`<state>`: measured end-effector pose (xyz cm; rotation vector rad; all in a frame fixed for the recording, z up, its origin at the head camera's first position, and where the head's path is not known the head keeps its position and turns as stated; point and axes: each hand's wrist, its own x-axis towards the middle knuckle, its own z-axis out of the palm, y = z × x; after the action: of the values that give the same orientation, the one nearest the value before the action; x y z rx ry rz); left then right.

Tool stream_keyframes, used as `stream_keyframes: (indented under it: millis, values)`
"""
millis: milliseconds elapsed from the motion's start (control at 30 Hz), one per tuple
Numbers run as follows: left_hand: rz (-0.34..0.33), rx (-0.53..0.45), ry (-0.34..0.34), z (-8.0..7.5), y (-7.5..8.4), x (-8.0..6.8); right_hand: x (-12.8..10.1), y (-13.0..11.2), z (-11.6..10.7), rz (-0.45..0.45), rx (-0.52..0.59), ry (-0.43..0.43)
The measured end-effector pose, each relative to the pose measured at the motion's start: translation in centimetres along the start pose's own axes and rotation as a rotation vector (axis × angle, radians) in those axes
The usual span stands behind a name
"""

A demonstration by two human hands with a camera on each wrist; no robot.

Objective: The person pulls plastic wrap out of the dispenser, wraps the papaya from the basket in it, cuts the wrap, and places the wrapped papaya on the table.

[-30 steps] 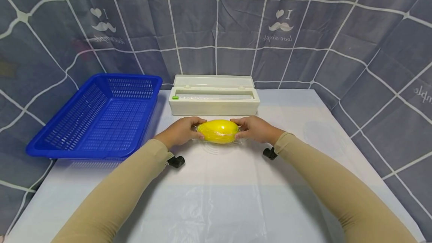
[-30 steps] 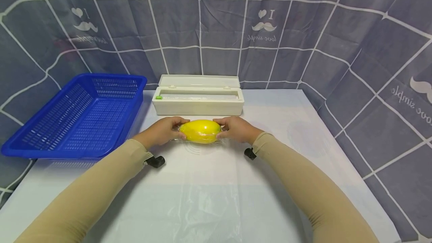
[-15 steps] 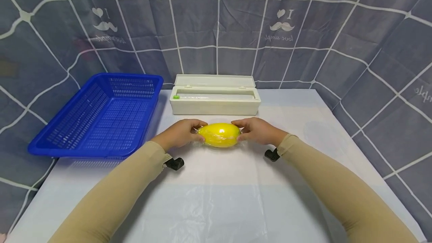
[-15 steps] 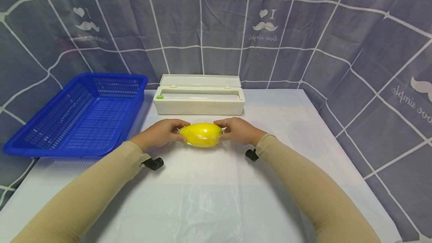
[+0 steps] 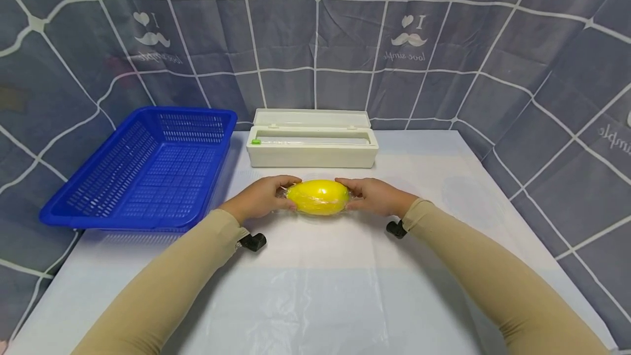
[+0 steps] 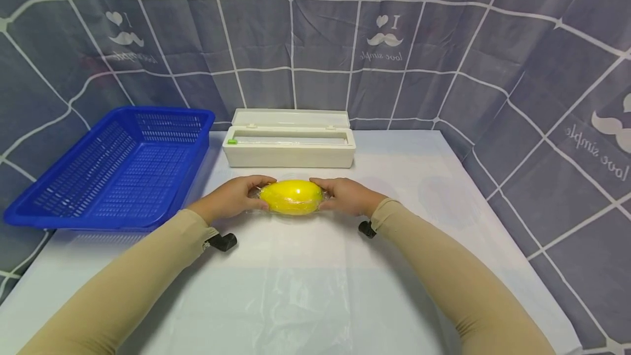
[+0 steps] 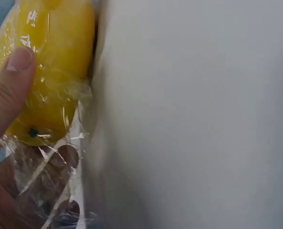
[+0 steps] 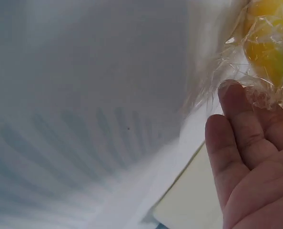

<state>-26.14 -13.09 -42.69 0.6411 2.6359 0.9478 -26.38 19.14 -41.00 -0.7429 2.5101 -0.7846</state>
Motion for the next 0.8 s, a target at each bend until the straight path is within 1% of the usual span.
stream_keyframes:
  millis: [67,200,267,333,433,467,533,600,700,800]
  values:
    - [0.007,0.033,-0.011,-0.1,0.1,0.0,0.1,0.1,0.0,0.004,-0.007,0.008]
    - [0.020,0.150,-0.067,-0.4,0.3,-0.1,0.2,0.2,0.1,-0.002,-0.015,0.025]
    - [0.009,0.192,-0.109,-0.5,0.5,-0.1,0.2,0.1,0.2,-0.014,-0.027,0.043]
    - [-0.007,0.206,-0.146,-0.4,0.7,-0.1,0.3,0.1,0.4,-0.017,-0.044,0.059]
    - [-0.039,0.238,-0.166,-0.4,0.9,0.0,0.3,-0.1,0.5,-0.017,-0.076,0.077]
    - [-0.045,0.256,-0.157,-0.4,1.0,0.0,0.3,-0.2,0.5,-0.018,-0.084,0.078]
    - [-0.050,0.306,-0.109,-0.3,1.1,0.1,0.1,-0.3,0.4,-0.006,-0.104,0.069]
    - [-0.046,0.357,-0.036,-0.2,1.2,0.1,-0.2,-0.4,0.2,0.012,-0.103,0.050]
    - [-0.015,0.407,0.084,0.1,1.5,-0.1,-0.7,-0.6,-0.3,0.035,-0.082,0.019]
    - [0.034,0.424,0.196,0.5,2.0,-0.5,-0.9,-0.6,-0.5,0.013,-0.065,0.021]
